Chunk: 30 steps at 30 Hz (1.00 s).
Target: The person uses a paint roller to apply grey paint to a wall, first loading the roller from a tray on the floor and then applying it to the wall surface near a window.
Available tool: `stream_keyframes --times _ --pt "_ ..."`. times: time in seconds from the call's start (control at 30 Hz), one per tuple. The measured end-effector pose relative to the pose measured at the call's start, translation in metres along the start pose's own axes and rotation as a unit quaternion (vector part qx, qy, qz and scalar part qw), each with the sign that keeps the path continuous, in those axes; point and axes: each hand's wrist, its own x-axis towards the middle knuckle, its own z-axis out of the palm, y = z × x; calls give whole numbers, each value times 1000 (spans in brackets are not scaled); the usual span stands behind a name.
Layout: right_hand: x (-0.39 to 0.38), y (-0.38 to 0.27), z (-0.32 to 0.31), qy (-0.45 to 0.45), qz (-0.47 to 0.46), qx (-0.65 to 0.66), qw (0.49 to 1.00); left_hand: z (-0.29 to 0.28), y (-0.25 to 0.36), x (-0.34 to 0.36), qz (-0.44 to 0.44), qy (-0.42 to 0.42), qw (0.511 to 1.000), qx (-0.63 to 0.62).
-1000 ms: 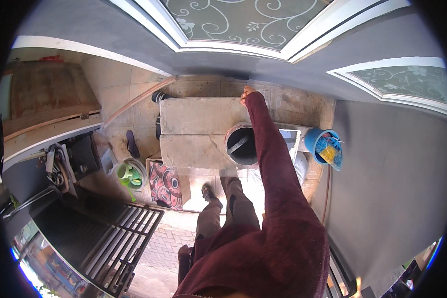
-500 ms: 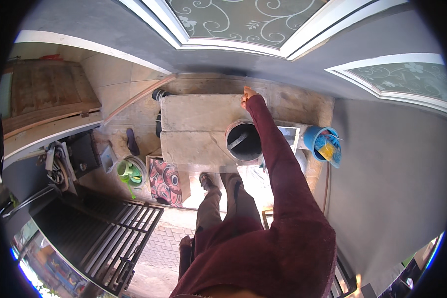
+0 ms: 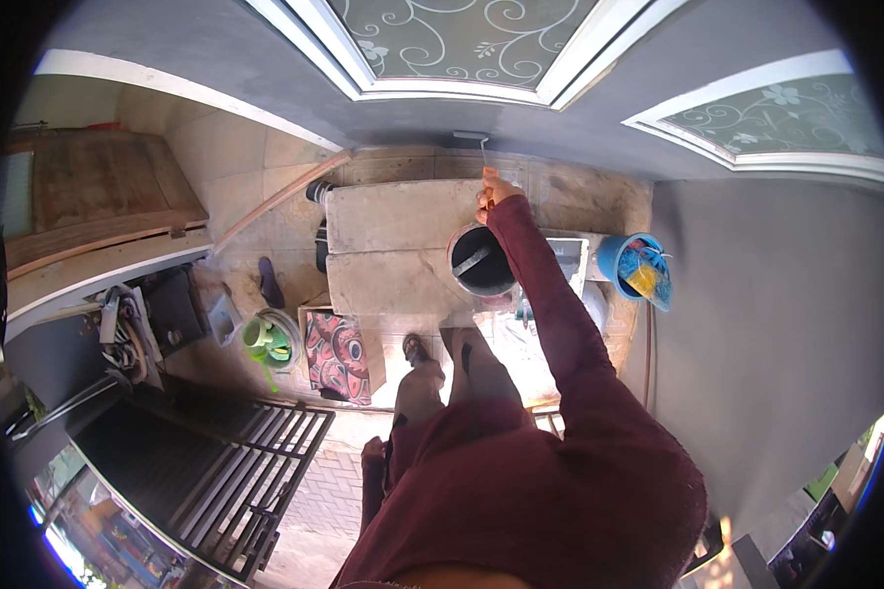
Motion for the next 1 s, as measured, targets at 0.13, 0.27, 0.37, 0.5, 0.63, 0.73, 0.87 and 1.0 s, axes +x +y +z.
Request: stream_keyframes --times 0.13,0.27,0.37,0.5,0.63,0.73,0.87,1.0 --pt "-85 1 39 -9 -50 -8 999 -8 -19 29 107 -37 994 1" --pt "-163 -2 62 -41 -64 -26 997 -7 -10 58 59 -51 994 -78" --pt "-205 7 82 -69 -62 -47 995 -20 -15 69 168 -84 978 87" --pt "-249 8 86 -64 -102 -89 989 -24 12 92 211 -62 910 351" --pt "-262 14 92 -73 -101 -86 988 -31 17 102 177 -60 956 226" --pt "-266 17 95 -66 -110 -100 987 -32 17 103 82 -83 993 -6" --pt "-249 26 97 -81 -104 -99 986 -45 -28 145 54 -41 988 -141" --pt "-207 26 77 -68 -99 -102 987 -36 -4 111 52 -60 988 -134"
